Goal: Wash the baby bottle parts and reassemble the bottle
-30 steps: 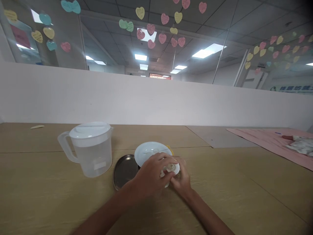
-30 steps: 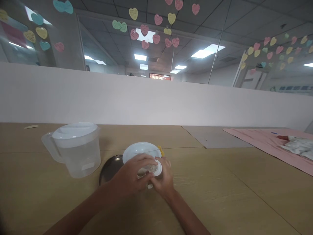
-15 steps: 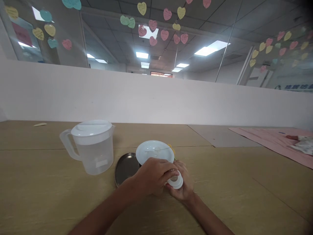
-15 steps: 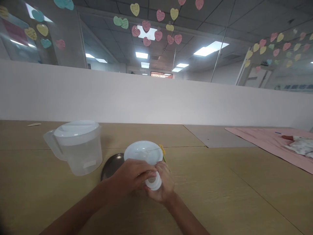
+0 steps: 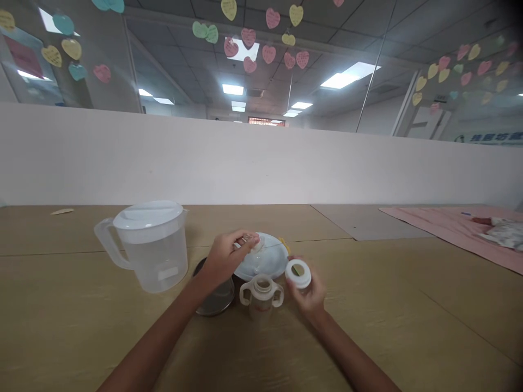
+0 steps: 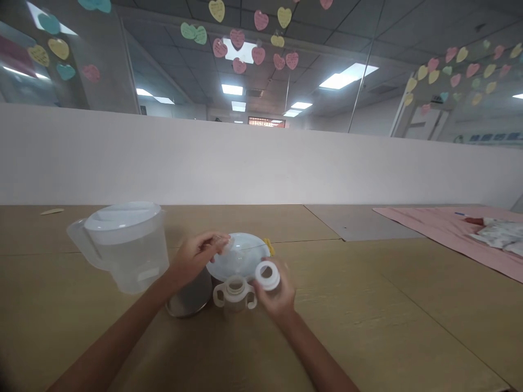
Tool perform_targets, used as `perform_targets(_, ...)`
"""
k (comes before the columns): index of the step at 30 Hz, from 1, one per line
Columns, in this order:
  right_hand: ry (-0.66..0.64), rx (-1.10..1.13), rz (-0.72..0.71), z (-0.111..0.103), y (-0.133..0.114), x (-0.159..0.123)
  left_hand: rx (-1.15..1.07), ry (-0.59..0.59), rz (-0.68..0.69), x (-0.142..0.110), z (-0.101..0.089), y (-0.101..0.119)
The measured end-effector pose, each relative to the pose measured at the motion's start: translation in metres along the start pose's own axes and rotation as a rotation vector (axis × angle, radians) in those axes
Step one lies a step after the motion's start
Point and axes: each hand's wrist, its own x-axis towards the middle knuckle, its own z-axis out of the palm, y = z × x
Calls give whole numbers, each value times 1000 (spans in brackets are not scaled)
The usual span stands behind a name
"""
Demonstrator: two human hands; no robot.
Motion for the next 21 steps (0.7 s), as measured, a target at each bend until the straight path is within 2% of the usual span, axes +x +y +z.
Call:
perform_targets(2, 86, -45, 214, 1, 9, 2, 222, -27, 16, 4, 0, -14)
perform_targets(5, 82, -92, 406, 4, 20, 3, 458, -129, 12, 5, 10, -39)
perform_targets(9, -40, -125, 441, 7, 28, 0, 605, -272, -7, 0, 23, -66)
perform_targets(12, -168, -209, 390, 8, 32, -2, 667, -270, 2, 1, 19, -69)
perform_targets(14, -233, -278, 339, 9, 33, -3, 683, -211, 34, 4, 7, -60)
perform_targets(16, -278, -335, 312, 11, 34, -3, 692, -100, 55, 8, -12, -45)
perform_targets(21, -324, -391, 349, 16, 36, -6, 771, 338, 62, 7, -76, -12)
